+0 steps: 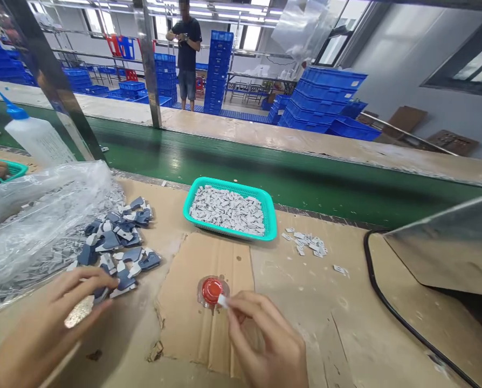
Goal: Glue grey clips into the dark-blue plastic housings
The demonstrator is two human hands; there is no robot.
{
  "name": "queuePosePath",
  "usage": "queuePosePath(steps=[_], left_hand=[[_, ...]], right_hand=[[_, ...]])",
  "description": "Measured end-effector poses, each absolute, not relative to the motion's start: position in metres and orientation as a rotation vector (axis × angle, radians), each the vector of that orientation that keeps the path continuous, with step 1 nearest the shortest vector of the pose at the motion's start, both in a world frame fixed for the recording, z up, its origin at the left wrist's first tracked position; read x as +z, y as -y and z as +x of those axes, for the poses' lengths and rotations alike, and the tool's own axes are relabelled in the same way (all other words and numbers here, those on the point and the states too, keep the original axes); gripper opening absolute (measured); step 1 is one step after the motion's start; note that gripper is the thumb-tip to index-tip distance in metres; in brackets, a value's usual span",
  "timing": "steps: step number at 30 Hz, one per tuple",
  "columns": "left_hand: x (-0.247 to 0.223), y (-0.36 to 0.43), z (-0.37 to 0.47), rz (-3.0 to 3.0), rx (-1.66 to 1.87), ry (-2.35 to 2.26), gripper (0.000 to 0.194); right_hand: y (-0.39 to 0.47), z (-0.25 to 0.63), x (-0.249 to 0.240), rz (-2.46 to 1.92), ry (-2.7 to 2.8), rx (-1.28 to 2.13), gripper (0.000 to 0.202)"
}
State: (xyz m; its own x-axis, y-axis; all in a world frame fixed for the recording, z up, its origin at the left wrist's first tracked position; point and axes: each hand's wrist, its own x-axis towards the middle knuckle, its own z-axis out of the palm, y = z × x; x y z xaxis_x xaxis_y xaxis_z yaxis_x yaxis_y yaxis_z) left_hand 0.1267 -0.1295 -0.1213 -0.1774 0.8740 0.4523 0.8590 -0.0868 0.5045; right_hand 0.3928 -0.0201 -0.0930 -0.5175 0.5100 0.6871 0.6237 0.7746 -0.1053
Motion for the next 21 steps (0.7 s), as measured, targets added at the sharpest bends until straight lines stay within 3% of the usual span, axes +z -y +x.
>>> queuePosePath(steps=[6, 13, 21], left_hand=[[-0.152, 0.133, 0.083, 2.052, 0.795, -2.289, 0.036], [-0.145, 0.131, 0.088, 1.980, 0.741, -2.269, 0.035], [-0.118, 0.119, 0.112, 1.920, 1.184, -2.114, 0.029]], right_hand=[[0.011, 0.384, -0.099, -0.876, 2.176, -0.109, 0.008], [0.010, 0.374, -0.103, -0.837, 2.100, -0.120, 0.009], [0.015, 0.375, -0.091, -0.859, 2.094, -0.120, 0.007]])
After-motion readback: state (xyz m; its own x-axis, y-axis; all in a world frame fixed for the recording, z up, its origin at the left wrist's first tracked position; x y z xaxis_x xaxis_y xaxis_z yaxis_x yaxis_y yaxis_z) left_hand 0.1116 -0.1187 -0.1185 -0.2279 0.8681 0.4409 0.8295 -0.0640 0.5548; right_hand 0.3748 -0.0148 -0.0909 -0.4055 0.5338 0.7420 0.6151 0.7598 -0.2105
